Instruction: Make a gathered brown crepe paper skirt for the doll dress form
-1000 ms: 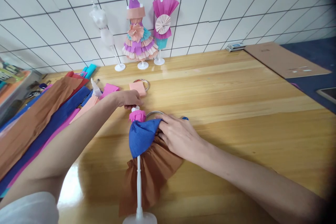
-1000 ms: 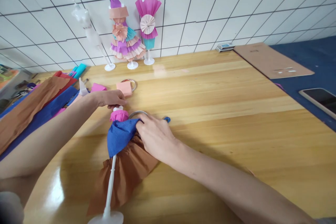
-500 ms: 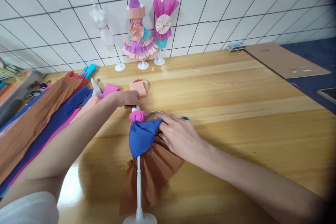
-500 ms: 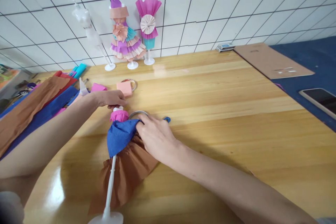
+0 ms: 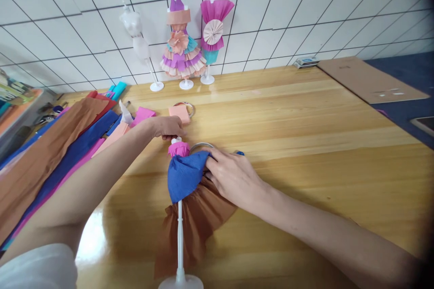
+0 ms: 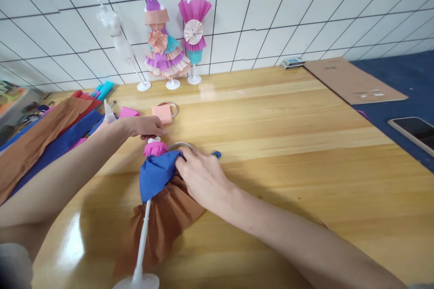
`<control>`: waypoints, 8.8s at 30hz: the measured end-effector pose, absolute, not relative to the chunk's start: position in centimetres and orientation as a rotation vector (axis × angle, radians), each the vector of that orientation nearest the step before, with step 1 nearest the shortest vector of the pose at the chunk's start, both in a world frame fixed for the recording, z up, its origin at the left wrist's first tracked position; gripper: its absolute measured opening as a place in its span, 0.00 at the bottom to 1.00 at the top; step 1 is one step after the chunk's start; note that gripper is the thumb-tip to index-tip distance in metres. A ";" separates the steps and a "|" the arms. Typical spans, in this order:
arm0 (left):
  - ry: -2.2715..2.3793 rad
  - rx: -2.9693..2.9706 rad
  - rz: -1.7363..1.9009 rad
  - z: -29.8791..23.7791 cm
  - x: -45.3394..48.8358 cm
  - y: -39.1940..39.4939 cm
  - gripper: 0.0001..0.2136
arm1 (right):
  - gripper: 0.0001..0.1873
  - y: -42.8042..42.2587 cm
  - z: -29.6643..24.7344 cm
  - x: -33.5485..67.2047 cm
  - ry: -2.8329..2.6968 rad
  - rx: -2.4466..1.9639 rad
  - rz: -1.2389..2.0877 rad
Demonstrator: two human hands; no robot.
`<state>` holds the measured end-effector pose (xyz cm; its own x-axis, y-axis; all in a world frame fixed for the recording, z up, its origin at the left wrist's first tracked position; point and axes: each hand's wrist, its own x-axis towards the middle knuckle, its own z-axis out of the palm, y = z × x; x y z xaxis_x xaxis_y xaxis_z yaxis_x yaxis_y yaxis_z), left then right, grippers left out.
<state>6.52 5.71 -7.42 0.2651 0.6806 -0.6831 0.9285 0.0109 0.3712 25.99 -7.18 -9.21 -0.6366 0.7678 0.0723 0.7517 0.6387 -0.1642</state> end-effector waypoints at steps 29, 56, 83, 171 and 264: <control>1.433 1.764 -0.402 -7.2 6.4 5.7 0.15 | 0.10 -11.1 -9.3 28.9 -2.354 -0.752 0.008; 1.450 1.724 -0.471 -6.6 7.5 5.4 0.16 | 0.10 -11.2 -11.7 25.5 -2.501 -1.106 0.000; 1.428 1.698 -0.573 -7.4 7.4 7.2 0.19 | 0.13 -12.0 -11.3 27.7 -2.625 -1.002 0.164; 1.551 2.057 0.180 -8.3 1.6 4.7 0.10 | 0.11 -6.8 -11.2 28.9 -2.405 -1.230 0.170; 1.701 1.574 0.479 -10.6 -1.6 -17.0 0.16 | 0.11 -17.5 -8.6 20.1 -2.091 -0.846 0.594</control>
<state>-1.63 -17.02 -10.62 0.0440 0.9614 -0.2716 0.6780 0.1709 0.7149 20.15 -17.49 -8.60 -0.4678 0.7338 0.4928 0.3652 0.6682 -0.6482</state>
